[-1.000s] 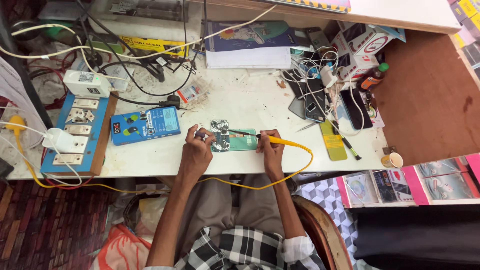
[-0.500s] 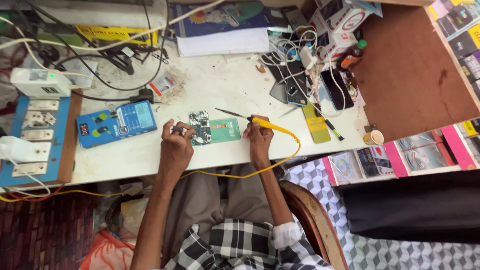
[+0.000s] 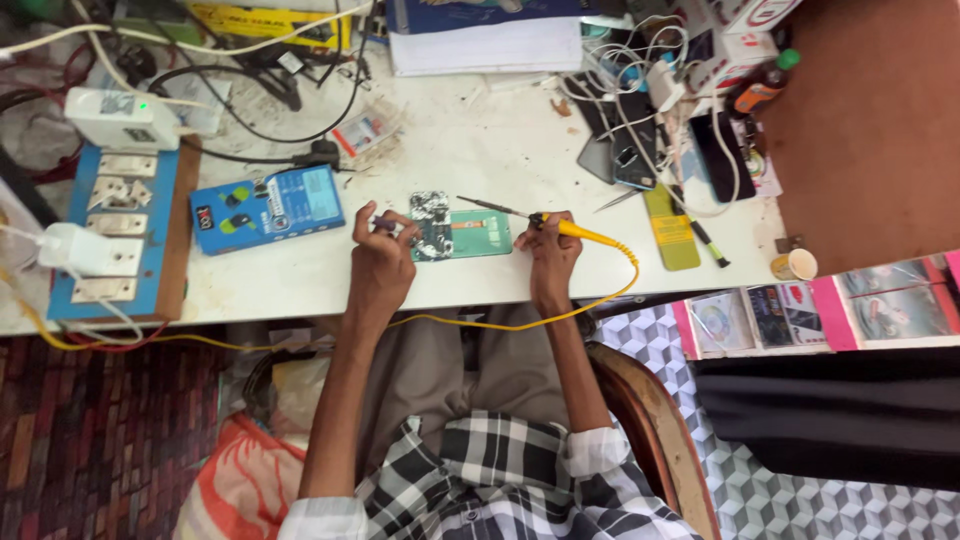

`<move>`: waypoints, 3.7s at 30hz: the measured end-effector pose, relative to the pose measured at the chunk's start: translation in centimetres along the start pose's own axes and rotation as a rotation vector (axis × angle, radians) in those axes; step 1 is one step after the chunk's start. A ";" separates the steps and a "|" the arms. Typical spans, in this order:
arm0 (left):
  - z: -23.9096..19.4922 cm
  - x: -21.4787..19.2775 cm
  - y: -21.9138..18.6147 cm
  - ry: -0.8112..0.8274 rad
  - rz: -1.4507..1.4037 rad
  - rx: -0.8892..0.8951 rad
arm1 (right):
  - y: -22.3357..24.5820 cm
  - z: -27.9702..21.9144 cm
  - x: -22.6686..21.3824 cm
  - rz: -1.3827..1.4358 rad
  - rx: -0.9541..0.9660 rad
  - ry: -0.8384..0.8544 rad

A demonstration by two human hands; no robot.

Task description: The person uses a soldering iron and solder wire to apply solder to a green circuit board placed on a workbench. They repeatedly heat specific points on the board and feed solder to create joints, occasionally adjusting the board's position.

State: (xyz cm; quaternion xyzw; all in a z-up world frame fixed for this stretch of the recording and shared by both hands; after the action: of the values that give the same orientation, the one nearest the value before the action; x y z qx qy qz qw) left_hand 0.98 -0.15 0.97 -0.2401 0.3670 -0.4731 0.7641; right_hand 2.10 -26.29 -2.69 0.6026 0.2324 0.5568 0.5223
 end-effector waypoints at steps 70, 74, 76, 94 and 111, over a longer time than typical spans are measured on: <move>0.1 0.0 -0.2 0.010 0.018 0.015 | 1.1 -0.4 1.4 -0.314 0.070 0.165; 0.2 -0.1 -0.3 0.012 0.006 0.035 | 1.2 -0.5 1.5 -0.341 0.067 0.181; 0.1 -0.1 -0.5 0.011 0.013 0.045 | 1.3 -0.6 1.5 -0.331 0.058 0.190; 0.1 -0.1 -0.3 -0.010 0.007 0.040 | 1.7 -0.6 1.8 -0.339 0.065 0.147; 0.1 -0.1 -0.3 -0.011 0.029 0.039 | 1.3 -0.4 1.4 -0.311 0.036 0.167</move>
State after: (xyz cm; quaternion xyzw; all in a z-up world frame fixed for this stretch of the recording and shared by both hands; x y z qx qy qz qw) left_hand 0.84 -0.19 1.26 -0.2227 0.3568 -0.4678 0.7774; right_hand 1.73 -25.41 -0.98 0.5204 0.3754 0.5130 0.5702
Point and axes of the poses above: each hand's wrist, its own z-axis towards the middle knuckle, its own x-axis out of the palm, y = z × x, the point moved 2 cm from there along z, towards the middle knuckle, and after that the axes turned 4 degrees about -y, right-handed, at the moved point
